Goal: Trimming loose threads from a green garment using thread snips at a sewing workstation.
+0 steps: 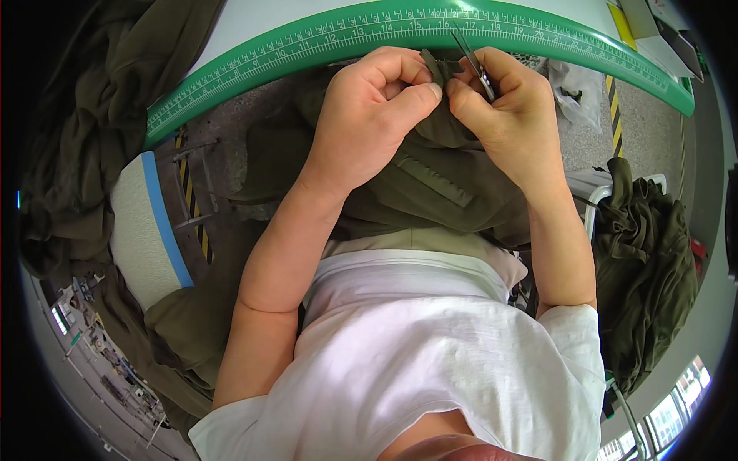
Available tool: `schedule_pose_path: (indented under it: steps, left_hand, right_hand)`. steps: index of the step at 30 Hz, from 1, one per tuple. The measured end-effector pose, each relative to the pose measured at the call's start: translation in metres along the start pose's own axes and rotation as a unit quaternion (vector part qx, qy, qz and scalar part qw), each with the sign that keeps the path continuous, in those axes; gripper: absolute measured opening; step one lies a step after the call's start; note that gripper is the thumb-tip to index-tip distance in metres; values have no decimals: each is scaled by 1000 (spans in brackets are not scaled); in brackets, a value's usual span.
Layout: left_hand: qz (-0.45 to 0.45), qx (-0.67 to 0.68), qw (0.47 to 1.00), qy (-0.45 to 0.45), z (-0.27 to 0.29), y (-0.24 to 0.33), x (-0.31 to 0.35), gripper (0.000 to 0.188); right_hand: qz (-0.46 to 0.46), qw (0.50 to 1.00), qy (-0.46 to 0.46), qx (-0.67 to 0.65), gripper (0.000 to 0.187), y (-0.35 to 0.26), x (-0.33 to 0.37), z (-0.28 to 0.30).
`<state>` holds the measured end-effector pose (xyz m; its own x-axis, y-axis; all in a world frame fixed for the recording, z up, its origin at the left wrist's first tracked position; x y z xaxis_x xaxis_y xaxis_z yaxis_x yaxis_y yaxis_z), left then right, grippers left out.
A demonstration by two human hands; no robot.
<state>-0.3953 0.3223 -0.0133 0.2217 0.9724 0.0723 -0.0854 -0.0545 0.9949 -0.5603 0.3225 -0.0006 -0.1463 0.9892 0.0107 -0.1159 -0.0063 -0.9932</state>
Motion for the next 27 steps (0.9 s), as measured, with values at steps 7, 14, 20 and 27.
schedule_pose_path:
  steps: [7,14,20,27]
  left_hand:
    - [-101,-185,976,63,-1,1,-2,11]
    - [-114,-209,969,65,3,6,-2,12]
    - [-45,-99,994,-2,10,0,-6,11]
    - [27,-6,998,-62,11,-2,-6,7]
  right_hand:
    - [-22,996,-20,-90,11,3,-6,2]
    - [-27,994,-43,-94,12,3,-7,1]
    - [-54,985,-66,-151,11,5,-9,3]
    - [-40,989,-59,-133,14,6,-6,2]
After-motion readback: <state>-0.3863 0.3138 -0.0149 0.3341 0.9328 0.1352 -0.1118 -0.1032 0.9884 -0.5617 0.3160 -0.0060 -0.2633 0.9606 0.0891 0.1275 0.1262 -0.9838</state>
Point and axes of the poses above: each hand's wrist, its own x-axis away from the middle knuckle, its own z-axis out of the back of the hand, y = z × x, the point moved 1 cm from there along -x, towards the middle knuckle, and after that the axes turned 15 degrees about -x, right-handed, at the moved point
